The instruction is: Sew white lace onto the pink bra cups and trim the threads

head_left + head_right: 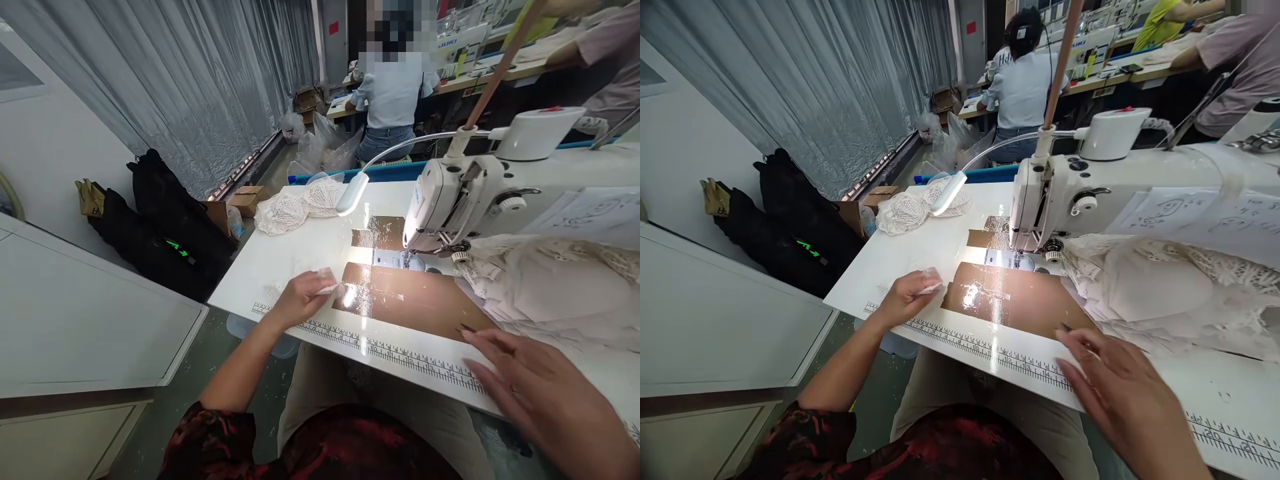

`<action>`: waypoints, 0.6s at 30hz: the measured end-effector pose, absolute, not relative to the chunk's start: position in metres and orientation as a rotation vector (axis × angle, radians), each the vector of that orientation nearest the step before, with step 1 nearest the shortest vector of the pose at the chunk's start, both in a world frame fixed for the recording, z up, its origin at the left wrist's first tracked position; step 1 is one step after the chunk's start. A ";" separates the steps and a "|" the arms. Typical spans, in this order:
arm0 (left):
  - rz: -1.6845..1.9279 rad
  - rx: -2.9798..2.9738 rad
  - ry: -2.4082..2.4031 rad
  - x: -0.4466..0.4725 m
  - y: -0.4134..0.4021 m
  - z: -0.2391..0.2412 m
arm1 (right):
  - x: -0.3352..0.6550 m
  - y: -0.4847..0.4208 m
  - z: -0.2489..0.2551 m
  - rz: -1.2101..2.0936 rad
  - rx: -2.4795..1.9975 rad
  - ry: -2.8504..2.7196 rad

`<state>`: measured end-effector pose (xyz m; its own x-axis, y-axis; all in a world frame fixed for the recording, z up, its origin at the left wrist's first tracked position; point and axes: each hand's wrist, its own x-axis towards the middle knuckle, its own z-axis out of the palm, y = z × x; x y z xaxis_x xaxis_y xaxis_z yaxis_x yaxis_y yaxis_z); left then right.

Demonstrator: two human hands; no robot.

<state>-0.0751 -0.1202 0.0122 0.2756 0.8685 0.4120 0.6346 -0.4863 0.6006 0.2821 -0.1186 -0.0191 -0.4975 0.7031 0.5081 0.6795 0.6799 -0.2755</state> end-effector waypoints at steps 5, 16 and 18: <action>0.997 2.333 1.208 -0.042 -0.139 0.008 | 0.192 -0.117 0.000 0.507 -0.808 -2.222; 1.607 1.572 1.809 -0.096 -0.139 0.002 | 0.177 -0.135 0.003 1.030 -0.596 -2.104; 1.862 1.549 1.941 -0.117 -0.132 0.006 | 0.193 -0.143 0.005 1.167 -0.805 -1.974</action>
<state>-0.1170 -0.1317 0.0065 -0.5014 0.6467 0.5747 0.6013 -0.2171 0.7690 0.1928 -0.1430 0.0050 -0.5646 0.7862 0.2511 0.1591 0.4022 -0.9016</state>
